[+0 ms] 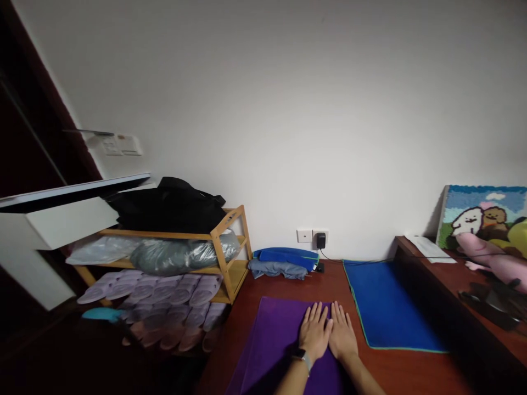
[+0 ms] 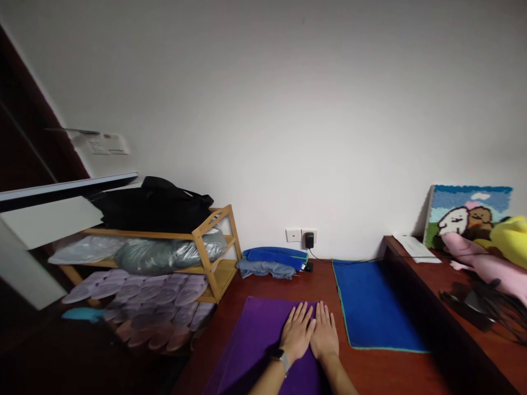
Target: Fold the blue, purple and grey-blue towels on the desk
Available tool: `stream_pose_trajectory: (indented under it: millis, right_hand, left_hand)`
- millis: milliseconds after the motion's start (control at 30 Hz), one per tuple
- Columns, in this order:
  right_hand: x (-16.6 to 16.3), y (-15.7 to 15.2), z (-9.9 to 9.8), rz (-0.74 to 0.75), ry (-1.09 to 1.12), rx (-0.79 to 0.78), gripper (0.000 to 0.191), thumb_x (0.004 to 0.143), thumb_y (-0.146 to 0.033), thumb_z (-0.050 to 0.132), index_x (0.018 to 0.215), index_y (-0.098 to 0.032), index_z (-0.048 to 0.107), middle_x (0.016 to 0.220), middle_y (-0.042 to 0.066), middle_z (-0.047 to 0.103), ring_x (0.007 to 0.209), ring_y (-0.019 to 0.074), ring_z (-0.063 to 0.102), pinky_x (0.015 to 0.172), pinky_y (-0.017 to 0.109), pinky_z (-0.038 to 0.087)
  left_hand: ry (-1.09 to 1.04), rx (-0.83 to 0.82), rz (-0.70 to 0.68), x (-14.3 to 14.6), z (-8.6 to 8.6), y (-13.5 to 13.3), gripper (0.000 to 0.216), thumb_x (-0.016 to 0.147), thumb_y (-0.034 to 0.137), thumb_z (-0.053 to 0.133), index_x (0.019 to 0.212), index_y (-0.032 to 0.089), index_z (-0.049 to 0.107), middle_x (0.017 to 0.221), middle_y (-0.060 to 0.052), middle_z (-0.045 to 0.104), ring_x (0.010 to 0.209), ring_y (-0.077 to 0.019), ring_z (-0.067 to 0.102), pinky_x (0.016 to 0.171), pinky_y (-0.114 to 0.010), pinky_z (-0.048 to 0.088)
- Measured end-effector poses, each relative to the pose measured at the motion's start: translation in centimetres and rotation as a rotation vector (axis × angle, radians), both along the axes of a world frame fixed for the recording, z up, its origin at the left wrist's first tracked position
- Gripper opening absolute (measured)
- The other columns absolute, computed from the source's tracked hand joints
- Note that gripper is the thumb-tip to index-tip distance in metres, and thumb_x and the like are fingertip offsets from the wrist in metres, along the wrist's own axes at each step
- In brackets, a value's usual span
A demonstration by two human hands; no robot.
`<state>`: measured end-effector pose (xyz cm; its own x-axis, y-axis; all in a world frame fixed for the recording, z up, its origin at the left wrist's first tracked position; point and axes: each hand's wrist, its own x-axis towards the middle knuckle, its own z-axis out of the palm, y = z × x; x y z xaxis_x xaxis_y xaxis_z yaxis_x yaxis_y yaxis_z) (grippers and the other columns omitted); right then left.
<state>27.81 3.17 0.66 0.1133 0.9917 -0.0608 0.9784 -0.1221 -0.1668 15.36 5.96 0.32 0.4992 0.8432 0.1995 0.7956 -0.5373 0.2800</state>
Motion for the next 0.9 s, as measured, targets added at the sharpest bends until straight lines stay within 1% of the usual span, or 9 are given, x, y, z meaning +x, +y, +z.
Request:
stream_pose_trajectory:
  millis: [100,167,333,400,467,600,700,800,900]
  right_hand:
    - [0.1,0.1,-0.4,-0.021,0.008,0.019,0.067,0.099,-0.033,0.018,0.16,-0.007,0.021,0.169,0.008,0.015,0.157,0.0225,0.012,0.128,0.043,0.009]
    - [0.0,0.1,-0.8,-0.043,0.022,0.046,0.069,0.1,-0.039,0.016,0.16,-0.005,0.018,0.169,0.009,0.016,0.157,0.0233,0.013,0.128,0.043,0.009]
    - [-0.1,0.1,-1.0,-0.056,0.032,0.061,0.07,0.1,-0.042,0.015,0.16,-0.006,0.017,0.17,0.008,0.017,0.157,0.0231,0.013,0.128,0.043,0.009]
    - [-0.2,0.3,-0.7,-0.063,0.017,0.045,0.07,0.1,-0.042,0.015,0.161,-0.007,0.016,0.17,0.008,0.016,0.157,0.0227,0.013,0.128,0.043,0.009]
    - [-0.2,0.4,-0.2,-0.067,0.002,0.022,0.069,0.1,-0.041,0.015,0.161,-0.007,0.015,0.17,0.007,0.016,0.157,0.0224,0.013,0.128,0.042,0.009]
    - [-0.3,-0.6,0.4,-0.088,-0.008,-0.002,0.068,0.101,-0.041,0.013,0.161,-0.008,0.017,0.17,0.007,0.017,0.157,0.0227,0.015,0.128,0.043,0.012]
    - [-0.5,-3.0,-0.6,-0.081,-0.007,0.076,0.068,0.102,-0.043,0.011,0.161,-0.01,0.018,0.17,0.005,0.016,0.157,0.0226,0.013,0.128,0.043,0.013]
    - [-0.9,-5.7,-2.1,-0.057,-0.018,0.1,0.068,0.101,-0.043,0.013,0.161,-0.01,0.021,0.169,0.006,0.019,0.157,0.0239,0.014,0.128,0.045,0.014]
    - [-1.2,-7.2,-3.0,-0.039,-0.044,0.061,0.068,0.1,-0.041,0.015,0.16,-0.009,0.024,0.169,0.007,0.02,0.157,0.0256,0.015,0.128,0.047,0.013]
  left_hand:
    - [0.033,-0.033,0.021,-1.3,-0.1,0.0,0.061,0.107,0.054,0.014,0.16,0.03,0.033,0.167,-0.002,0.033,0.155,-0.0209,0.026,0.128,-0.047,0.02]
    - [0.074,-0.046,0.085,-4.5,0.3,0.4,0.062,0.106,0.056,0.014,0.16,0.03,0.031,0.168,-0.002,0.03,0.156,-0.0216,0.024,0.128,-0.048,0.019]
    - [0.212,-0.05,0.338,-14.2,1.1,1.6,0.067,0.105,0.06,0.018,0.16,0.024,0.032,0.168,-0.006,0.027,0.156,-0.0247,0.022,0.127,-0.049,0.021]
    - [0.227,-0.037,0.393,-16.5,1.2,2.0,0.067,0.105,0.058,0.02,0.16,0.022,0.032,0.169,-0.006,0.026,0.156,-0.0242,0.021,0.127,-0.049,0.022]
    - [0.228,-0.033,0.406,-17.6,1.4,2.2,0.066,0.105,0.057,0.021,0.16,0.021,0.033,0.168,-0.007,0.026,0.156,-0.0237,0.022,0.126,-0.048,0.023]
    - [0.187,0.029,0.404,-17.7,2.1,1.5,0.064,0.106,0.052,0.024,0.157,0.016,0.038,0.166,-0.01,0.032,0.154,-0.024,0.027,0.126,-0.046,0.024]
    - [0.091,0.155,0.366,-16.1,2.5,-0.6,0.058,0.107,0.042,0.023,0.155,0.015,0.042,0.165,-0.01,0.035,0.154,-0.0227,0.029,0.127,-0.044,0.026]
    - [0.033,0.17,0.191,-12.0,2.3,-3.9,0.054,0.108,0.04,0.023,0.155,0.021,0.043,0.165,-0.004,0.037,0.153,-0.0206,0.031,0.126,-0.043,0.029]
    - [0.023,0.107,0.019,-6.5,1.6,-7.4,0.056,0.108,0.045,0.023,0.159,0.027,0.034,0.166,-0.001,0.035,0.154,-0.0208,0.03,0.127,-0.044,0.028]
